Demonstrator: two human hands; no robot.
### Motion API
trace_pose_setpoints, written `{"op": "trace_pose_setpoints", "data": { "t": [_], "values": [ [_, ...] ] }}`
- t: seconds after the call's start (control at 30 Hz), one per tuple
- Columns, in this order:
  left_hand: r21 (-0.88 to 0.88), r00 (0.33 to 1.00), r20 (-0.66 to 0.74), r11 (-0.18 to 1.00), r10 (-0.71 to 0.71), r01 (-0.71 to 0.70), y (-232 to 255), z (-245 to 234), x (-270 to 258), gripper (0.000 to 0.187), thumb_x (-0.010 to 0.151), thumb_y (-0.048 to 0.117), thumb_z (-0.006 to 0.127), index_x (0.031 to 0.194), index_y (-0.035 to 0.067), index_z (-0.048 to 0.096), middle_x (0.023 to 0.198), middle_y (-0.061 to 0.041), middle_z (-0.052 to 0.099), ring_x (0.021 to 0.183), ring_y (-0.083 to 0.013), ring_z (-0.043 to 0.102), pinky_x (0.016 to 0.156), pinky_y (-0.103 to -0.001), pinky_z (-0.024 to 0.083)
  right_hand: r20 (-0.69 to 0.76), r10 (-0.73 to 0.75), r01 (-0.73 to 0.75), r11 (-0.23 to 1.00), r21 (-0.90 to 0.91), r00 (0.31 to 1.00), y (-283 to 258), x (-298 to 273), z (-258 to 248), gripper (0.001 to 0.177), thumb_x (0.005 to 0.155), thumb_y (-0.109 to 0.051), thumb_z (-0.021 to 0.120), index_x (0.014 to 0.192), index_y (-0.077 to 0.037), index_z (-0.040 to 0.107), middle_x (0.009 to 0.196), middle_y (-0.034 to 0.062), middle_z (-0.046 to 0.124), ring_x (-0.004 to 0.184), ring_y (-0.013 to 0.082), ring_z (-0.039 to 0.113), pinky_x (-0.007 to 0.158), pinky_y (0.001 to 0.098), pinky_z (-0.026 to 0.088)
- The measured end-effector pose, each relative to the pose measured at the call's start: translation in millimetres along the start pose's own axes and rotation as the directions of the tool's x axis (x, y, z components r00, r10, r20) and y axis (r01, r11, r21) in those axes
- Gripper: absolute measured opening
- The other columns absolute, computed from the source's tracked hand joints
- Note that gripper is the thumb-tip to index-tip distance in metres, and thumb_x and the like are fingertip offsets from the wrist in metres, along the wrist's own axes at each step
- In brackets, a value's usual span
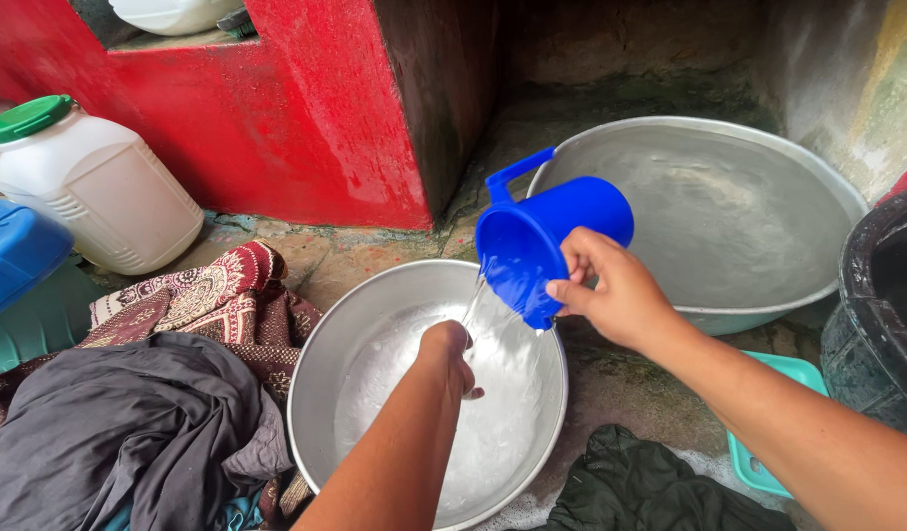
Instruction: The person washes clothes by hand by rinsing a bucket, scrubbing clothes in washbasins, and pouring water into a metal basin with a plastic mug.
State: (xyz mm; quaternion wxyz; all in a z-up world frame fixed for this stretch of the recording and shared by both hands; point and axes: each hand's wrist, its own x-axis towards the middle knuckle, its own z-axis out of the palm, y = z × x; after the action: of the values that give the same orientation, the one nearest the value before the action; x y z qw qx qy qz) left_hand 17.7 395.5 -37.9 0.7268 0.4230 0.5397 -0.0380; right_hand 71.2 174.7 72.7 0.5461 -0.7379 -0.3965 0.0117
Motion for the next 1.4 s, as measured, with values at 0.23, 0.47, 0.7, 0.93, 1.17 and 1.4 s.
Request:
{"op": "trace_pose_setpoints", "data": {
  "t": [0.23,0.47,0.7,0.93,1.17,1.4],
  "values": [
    [-0.068,0.995,0.068,0.995,0.076,-0.071,16,0,-47,0.059,0.105,0.014,0.033,0.163,0.019,0.025,0.173,-0.011,0.014,0.156,-0.043,0.02,0.114,-0.078,0.026,0.078,-0.158,0.169,0.971,-0.17,0.984,-21,-13,20,0.024,0.08,-0.002,0.074,0.089,-0.004,0.052,0.087,0.0073,0.052,0.076,0.0215,0.057,0.072,0.0394,0.05],
    [-0.062,0.98,0.099,0.984,0.175,-0.17,13,-10,-97,0.064,0.103,0.055,0.043,0.16,0.026,0.037,0.17,-0.007,0.028,0.155,-0.0464,0.018,0.108,-0.085,0.015,0.274,-0.353,0.426,0.859,-0.285,0.895,-28,-33,47,0.017,0.081,0.002,0.068,0.092,-0.004,0.057,0.092,0.0106,0.054,0.094,0.0311,0.056,0.078,0.0423,0.048],
    [0.064,0.794,0.108,0.793,0.598,-0.606,7,2,-37,0.089,0.074,-0.002,0.044,0.158,0.028,0.041,0.157,-0.014,0.046,0.145,-0.031,0.042,0.115,-0.053,0.031,-0.011,-0.111,0.108,0.979,-0.175,0.994,9,-20,30,0.025,0.08,-0.007,0.076,0.085,-0.004,0.052,0.082,0.0091,0.052,0.072,0.0237,0.056,0.067,0.0374,0.049],
    [0.701,0.588,0.495,0.106,0.64,-0.705,-29,70,-53,0.067,0.084,0.011,0.058,0.151,0.021,0.053,0.147,-0.019,0.057,0.136,-0.0331,0.055,0.115,-0.04,0.043,-0.467,-0.052,-0.213,0.842,-0.496,0.883,99,-6,-53,0.031,0.081,-0.006,0.08,0.087,-0.003,0.05,0.083,0.0137,0.056,0.073,0.0304,0.057,0.068,0.0441,0.047],
    [0.784,0.643,0.616,-0.27,0.456,-0.559,-69,106,-99,0.081,0.094,0.009,0.051,0.164,0.019,0.011,0.173,-0.003,0.002,0.159,-0.0223,0.004,0.124,-0.061,0.004,-0.445,0.017,-0.346,0.654,-0.673,0.895,160,-28,-89,0.024,0.082,-0.004,0.073,0.099,0.0,0.057,0.093,0.0213,0.062,0.09,0.0441,0.062,0.078,0.0537,0.049],
    [0.731,0.603,0.68,-0.446,0.416,-0.517,-49,134,-82,0.076,0.096,0.012,0.044,0.164,0.022,0.012,0.173,-0.001,0.003,0.158,-0.0216,0.005,0.124,-0.061,0.001,-0.306,0.354,-0.465,0.582,-0.667,0.883,177,-3,-79,0.035,0.076,-0.009,0.078,0.103,-0.001,0.058,0.099,0.0259,0.07,0.096,0.0441,0.068,0.084,0.0505,0.054]
  ]
}}
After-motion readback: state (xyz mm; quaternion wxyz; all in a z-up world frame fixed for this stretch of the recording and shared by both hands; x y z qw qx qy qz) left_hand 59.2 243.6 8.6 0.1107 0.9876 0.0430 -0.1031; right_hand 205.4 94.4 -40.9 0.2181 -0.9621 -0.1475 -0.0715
